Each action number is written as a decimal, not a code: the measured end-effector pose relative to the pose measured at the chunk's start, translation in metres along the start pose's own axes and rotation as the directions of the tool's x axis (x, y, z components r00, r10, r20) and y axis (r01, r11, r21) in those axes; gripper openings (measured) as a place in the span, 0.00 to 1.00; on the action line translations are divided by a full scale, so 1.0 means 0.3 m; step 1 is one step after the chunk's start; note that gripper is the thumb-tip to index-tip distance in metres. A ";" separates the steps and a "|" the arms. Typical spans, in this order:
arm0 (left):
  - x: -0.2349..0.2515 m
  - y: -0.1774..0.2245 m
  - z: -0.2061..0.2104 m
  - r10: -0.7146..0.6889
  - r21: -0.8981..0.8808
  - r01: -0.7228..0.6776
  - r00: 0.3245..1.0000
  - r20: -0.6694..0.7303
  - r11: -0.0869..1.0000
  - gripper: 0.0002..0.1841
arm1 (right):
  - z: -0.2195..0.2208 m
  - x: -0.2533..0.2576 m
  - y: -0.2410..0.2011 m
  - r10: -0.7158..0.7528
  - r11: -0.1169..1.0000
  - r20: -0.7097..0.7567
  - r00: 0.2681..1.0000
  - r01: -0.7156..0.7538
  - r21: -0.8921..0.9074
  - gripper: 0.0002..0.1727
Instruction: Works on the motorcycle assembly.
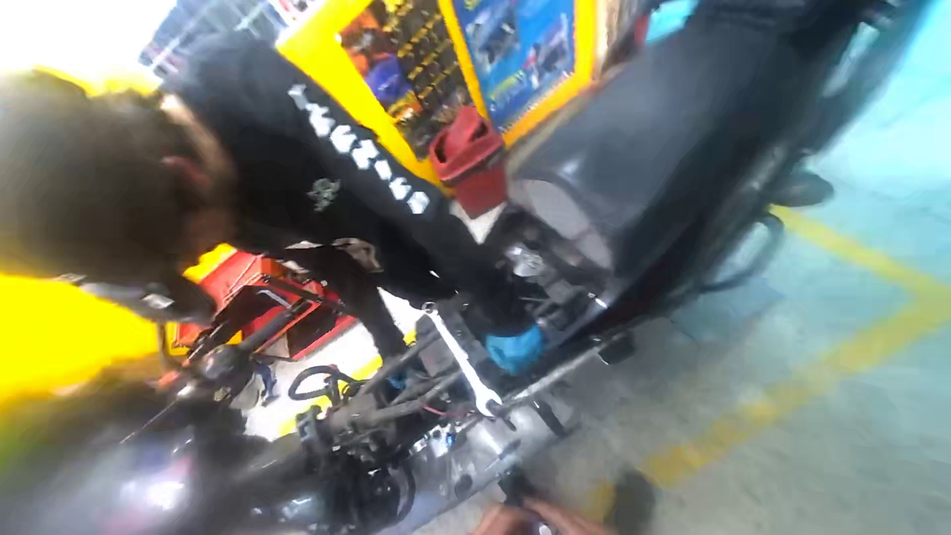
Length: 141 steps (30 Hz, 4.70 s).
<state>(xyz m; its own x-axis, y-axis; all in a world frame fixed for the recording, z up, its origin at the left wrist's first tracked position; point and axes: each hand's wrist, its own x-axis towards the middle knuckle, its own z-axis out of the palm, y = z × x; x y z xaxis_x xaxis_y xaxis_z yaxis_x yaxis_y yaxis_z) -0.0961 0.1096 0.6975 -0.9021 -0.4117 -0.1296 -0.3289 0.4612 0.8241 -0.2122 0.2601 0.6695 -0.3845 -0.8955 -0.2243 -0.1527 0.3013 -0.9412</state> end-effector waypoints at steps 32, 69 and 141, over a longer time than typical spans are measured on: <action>0.532 -0.595 -0.507 0.108 0.156 -0.040 0.882 -0.459 0.987 0.17 | 0.397 0.915 -0.077 -0.030 0.923 -0.257 0.966 -0.072 -0.379 0.23; 0.534 -0.659 -0.506 0.133 0.127 -0.081 0.866 -0.482 0.989 0.17 | 0.427 0.948 0.052 -0.304 0.846 -0.354 0.885 0.080 -0.527 0.18; 0.741 -0.444 -0.602 -0.168 0.349 0.198 0.979 -0.115 0.916 0.30 | 0.276 1.008 -0.039 0.093 0.904 -0.101 0.990 -0.127 -0.408 0.25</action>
<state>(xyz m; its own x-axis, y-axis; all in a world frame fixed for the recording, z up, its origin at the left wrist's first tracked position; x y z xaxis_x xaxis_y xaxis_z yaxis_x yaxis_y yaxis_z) -0.2023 -0.1853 0.6585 -0.7958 -0.5707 -0.2022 -0.5775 0.6150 0.5370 -0.2511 -0.0414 0.5918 -0.4872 -0.8257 -0.2845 -0.4607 0.5197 -0.7195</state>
